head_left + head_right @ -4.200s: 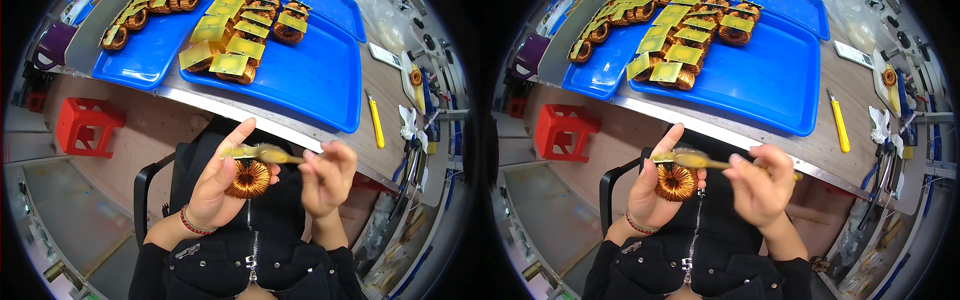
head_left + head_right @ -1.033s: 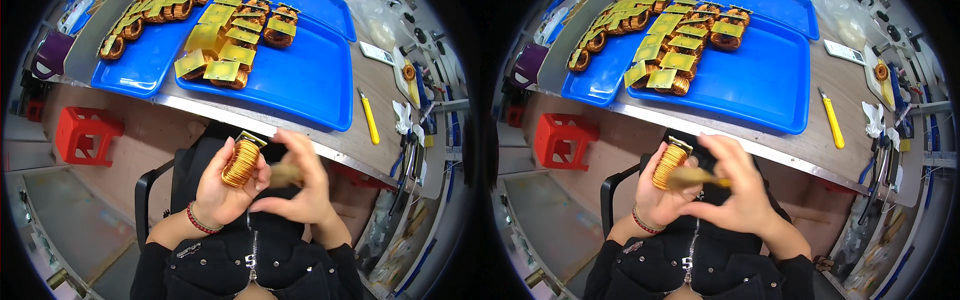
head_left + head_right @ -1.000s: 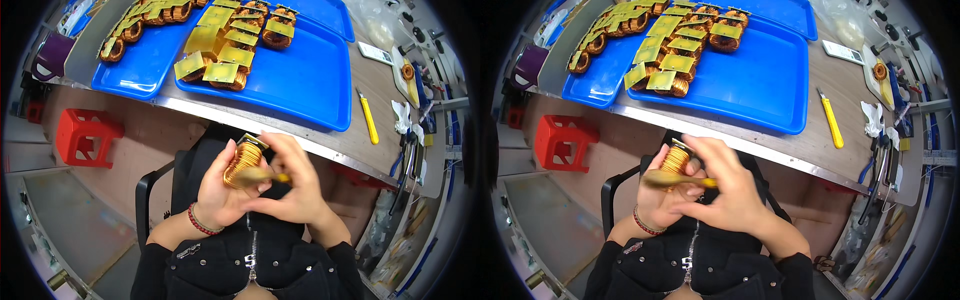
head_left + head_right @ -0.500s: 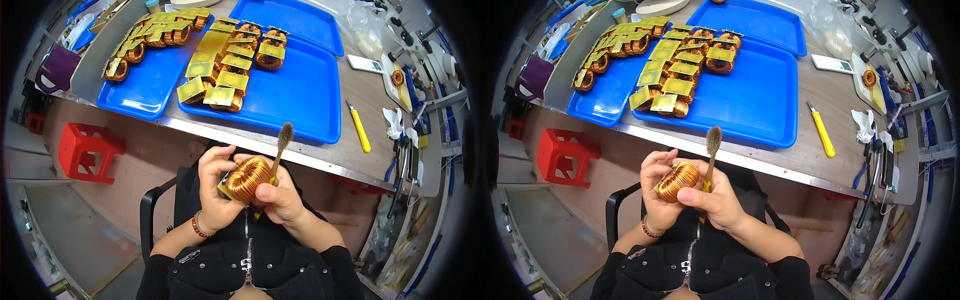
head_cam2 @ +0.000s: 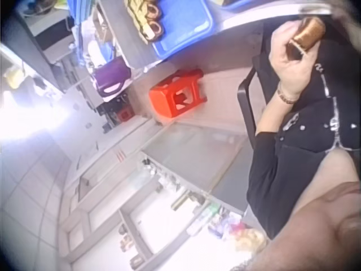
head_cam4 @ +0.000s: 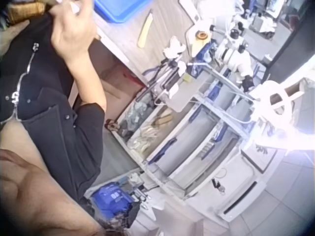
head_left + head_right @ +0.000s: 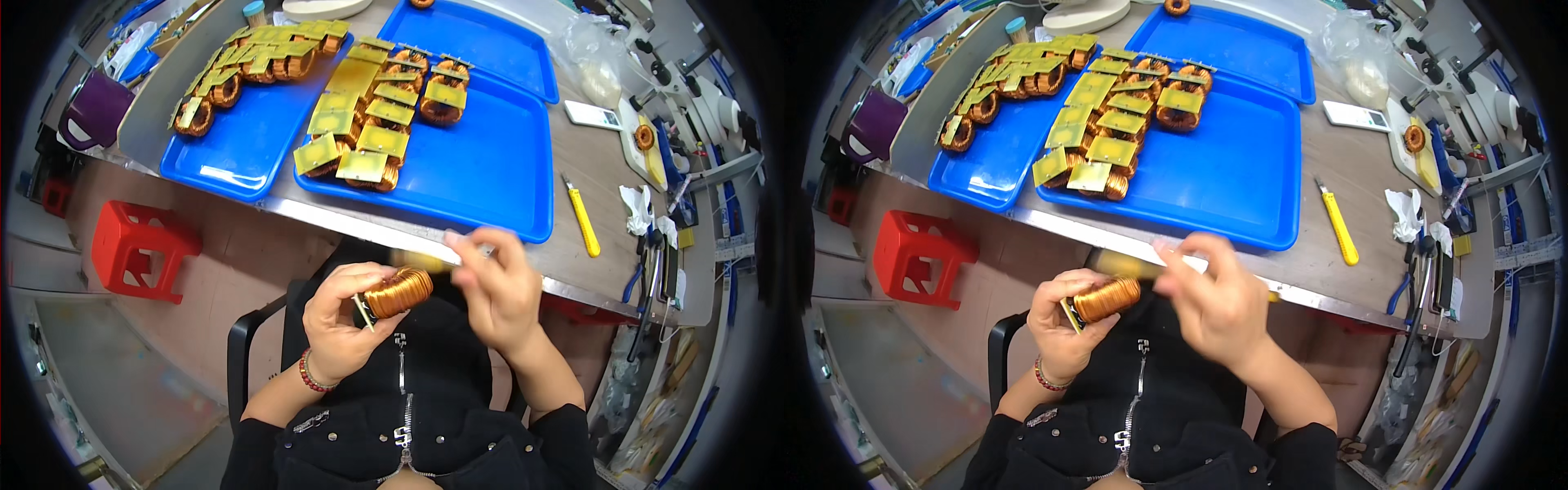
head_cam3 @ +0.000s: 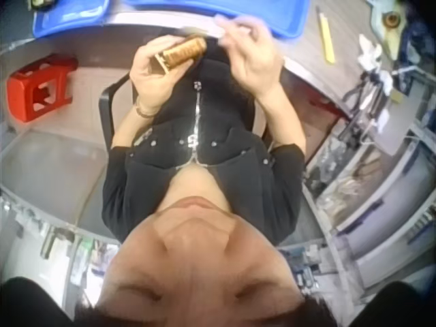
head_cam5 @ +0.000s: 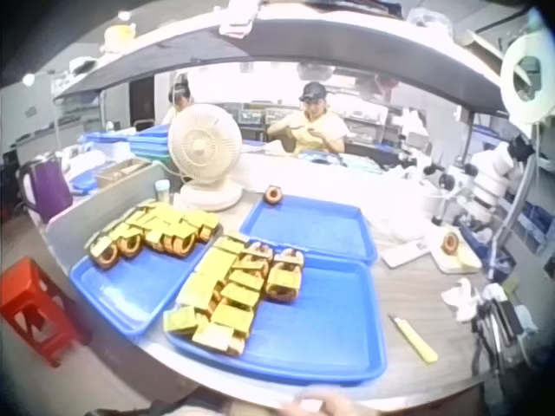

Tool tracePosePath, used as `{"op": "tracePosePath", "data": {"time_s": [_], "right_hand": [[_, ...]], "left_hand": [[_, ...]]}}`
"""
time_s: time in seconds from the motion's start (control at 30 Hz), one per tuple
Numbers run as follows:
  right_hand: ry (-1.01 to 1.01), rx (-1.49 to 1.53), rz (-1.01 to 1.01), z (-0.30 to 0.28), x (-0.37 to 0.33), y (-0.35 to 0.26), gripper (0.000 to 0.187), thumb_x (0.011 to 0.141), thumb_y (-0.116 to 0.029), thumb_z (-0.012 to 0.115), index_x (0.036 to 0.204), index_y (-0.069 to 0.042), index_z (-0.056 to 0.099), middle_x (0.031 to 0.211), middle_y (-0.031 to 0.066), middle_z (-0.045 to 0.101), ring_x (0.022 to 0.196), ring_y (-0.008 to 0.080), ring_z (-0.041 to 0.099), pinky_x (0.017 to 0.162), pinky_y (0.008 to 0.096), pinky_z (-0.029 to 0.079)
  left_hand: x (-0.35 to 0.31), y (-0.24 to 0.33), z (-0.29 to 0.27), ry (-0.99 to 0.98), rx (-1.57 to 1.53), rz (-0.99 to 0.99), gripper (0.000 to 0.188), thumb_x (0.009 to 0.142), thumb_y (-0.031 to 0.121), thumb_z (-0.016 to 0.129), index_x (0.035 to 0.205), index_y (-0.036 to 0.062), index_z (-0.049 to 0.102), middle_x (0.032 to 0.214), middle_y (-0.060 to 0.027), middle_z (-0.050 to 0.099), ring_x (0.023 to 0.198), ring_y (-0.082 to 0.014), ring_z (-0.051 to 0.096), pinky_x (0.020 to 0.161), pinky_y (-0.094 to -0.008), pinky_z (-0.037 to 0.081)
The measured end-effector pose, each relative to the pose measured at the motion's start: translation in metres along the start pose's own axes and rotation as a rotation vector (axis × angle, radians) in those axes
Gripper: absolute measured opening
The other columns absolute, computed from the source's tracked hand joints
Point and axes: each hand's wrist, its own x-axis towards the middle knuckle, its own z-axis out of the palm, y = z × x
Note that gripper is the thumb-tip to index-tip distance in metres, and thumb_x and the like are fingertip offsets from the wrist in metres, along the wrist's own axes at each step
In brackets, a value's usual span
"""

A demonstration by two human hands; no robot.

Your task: The person sits at a workbench and uses a small brush to clean or apply a substance to copper-wound toroidal inductors. They handle the components one at a time, rotating them to access different sides, and place them on blue trays. The person also briefly moves a tray to clear workspace.

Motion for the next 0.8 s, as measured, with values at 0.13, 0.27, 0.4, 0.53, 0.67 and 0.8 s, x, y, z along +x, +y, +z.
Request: {"op": "tracePosePath", "data": {"time_s": [0.13, 0.27, 0.4, 0.53, 0.67, 0.8], "right_hand": [[-0.055, 0.338, -0.146, -0.009, 0.022, -0.003, 0.057, 0.06, -0.012, 0.074, 0.114, -0.011, 0.058, 0.097, 0.0086, 0.055, 0.074, 0.0217, 0.06, 0.059, 0.0303, 0.048], [-0.223, 0.344, -0.214, -0.004, 0.043, -0.01, 0.049, 0.06, -0.01, 0.074, 0.106, -0.007, 0.058, 0.091, 0.007, 0.057, 0.074, 0.0234, 0.061, 0.06, 0.0309, 0.048], [-0.235, 0.465, 0.105, -0.008, 0.066, 0.006, 0.032, 0.069, 0.0, 0.066, 0.1, -0.005, 0.056, 0.09, 0.0058, 0.057, 0.071, 0.0145, 0.058, 0.06, 0.0246, 0.045], [-0.173, 0.737, 0.467, -0.005, 0.089, 0.053, 0.032, 0.081, -0.012, 0.064, 0.106, -0.004, 0.046, 0.09, 0.0038, 0.055, 0.068, 0.0073, 0.052, 0.059, 0.0226, 0.044], [-0.182, 0.668, 0.581, 0.013, 0.109, 0.083, 0.029, 0.082, -0.013, 0.063, 0.104, -0.006, 0.046, 0.088, 0.0033, 0.054, 0.069, 0.0084, 0.053, 0.059, 0.0235, 0.045], [-0.178, 0.715, 0.49, 0.043, 0.12, 0.103, 0.032, 0.08, -0.011, 0.066, 0.098, -0.006, 0.04, 0.092, 0.0064, 0.049, 0.068, 0.0114, 0.055, 0.057, 0.0249, 0.045]], "left_hand": [[0.023, 0.012, -0.011, -0.186, 0.371, 0.142, 0.053, 0.06, -0.001, 0.072, 0.11, 0.0013, 0.055, 0.095, -0.0113, 0.063, 0.082, -0.0231, 0.06, 0.074, -0.0312, 0.047], [0.047, 0.017, -0.004, -0.172, 0.251, 0.183, 0.079, 0.064, 0.007, 0.076, 0.129, -0.0033, 0.031, 0.098, -0.0161, 0.061, 0.089, -0.0237, 0.061, 0.078, -0.0304, 0.048], [0.08, 0.019, -0.006, -0.211, 0.247, 0.031, 0.074, 0.066, 0.008, 0.074, 0.129, -0.0009, 0.034, 0.113, -0.0176, 0.054, 0.094, -0.0318, 0.057, 0.083, -0.0357, 0.046], [0.133, 0.012, -0.037, -0.159, 0.723, 0.255, 0.061, 0.071, 0.016, 0.07, 0.123, 0.0022, 0.043, 0.125, -0.0192, 0.044, 0.11, -0.0314, 0.048, 0.09, -0.0372, 0.041], [0.192, -0.03, -0.078, 0.01, 1.134, 0.221, 0.053, 0.073, 0.022, 0.067, 0.122, 0.01, 0.048, 0.123, -0.0163, 0.044, 0.113, -0.0339, 0.041, 0.096, -0.0417, 0.033], [0.247, -0.085, -0.107, 0.102, 1.499, 0.238, 0.055, 0.075, 0.033, 0.065, 0.125, 0.0154, 0.048, 0.127, -0.0166, 0.041, 0.12, -0.0355, 0.033, 0.1, -0.0471, 0.026]]}}
